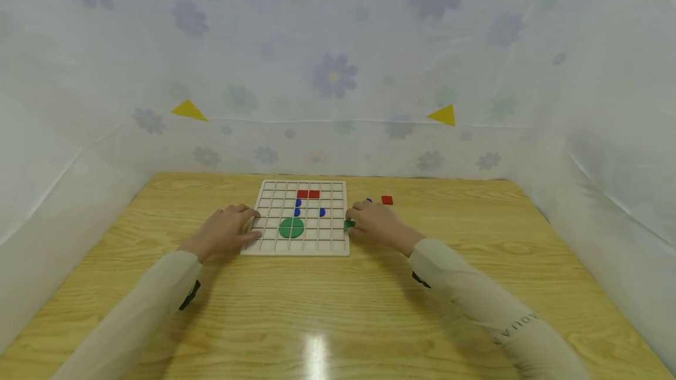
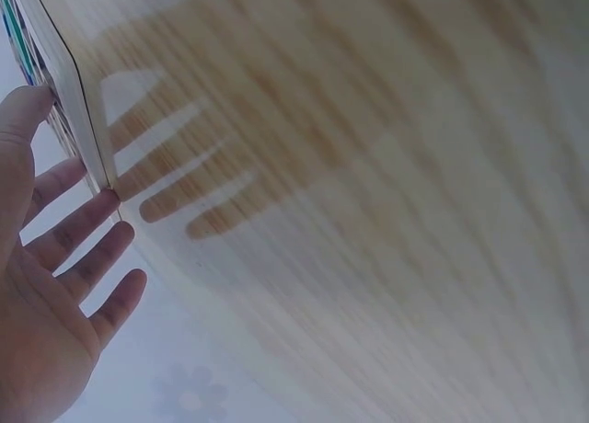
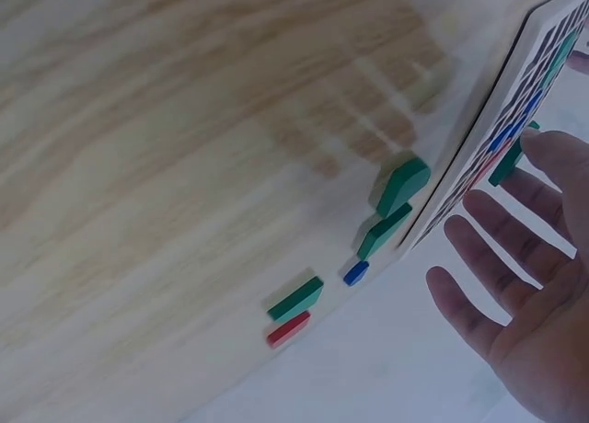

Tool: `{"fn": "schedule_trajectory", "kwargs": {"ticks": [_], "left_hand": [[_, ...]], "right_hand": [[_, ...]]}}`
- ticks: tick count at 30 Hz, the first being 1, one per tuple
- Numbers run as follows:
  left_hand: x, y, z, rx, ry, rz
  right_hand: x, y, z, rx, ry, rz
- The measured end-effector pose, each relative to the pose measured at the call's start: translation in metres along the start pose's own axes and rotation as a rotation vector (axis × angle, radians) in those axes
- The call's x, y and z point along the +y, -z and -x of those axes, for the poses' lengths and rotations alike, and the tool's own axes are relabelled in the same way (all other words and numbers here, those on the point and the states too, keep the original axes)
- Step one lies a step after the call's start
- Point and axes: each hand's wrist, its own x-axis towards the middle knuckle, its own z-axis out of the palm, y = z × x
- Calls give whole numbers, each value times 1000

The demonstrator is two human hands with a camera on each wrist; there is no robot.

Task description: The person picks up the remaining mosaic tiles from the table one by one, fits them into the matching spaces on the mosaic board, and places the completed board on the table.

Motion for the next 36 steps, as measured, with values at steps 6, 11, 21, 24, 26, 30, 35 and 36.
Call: {"fn": "schedule_trajectory", "kwargs": {"ticks": [6, 11, 21, 24, 26, 30, 35, 36], "left_hand": [[1, 1, 0, -8, 10, 10], [1, 1, -1, -8, 12, 8], [0, 1, -1, -19, 14, 12], [-1, 1, -1, -22, 16, 15], [-1, 1, -1, -23, 16, 15], [-2, -1, -1, -21, 13, 13], [-3, -1, -1, -19, 15, 16], [-3, -1, -1, -18, 15, 16]], "right_hand": [[-8, -6, -13, -36, 10, -8], [-16, -7, -22, -74, 22, -17], [-26, -11, -31, -66, 66, 11], [-30, -13, -34, -77, 63, 30], [-32, -12, -34, -85, 58, 37], [-35, -12, -35, -95, 53, 52], [-36, -12, -36, -89, 53, 41], [-36, -12, -36, -90, 52, 35]]}}
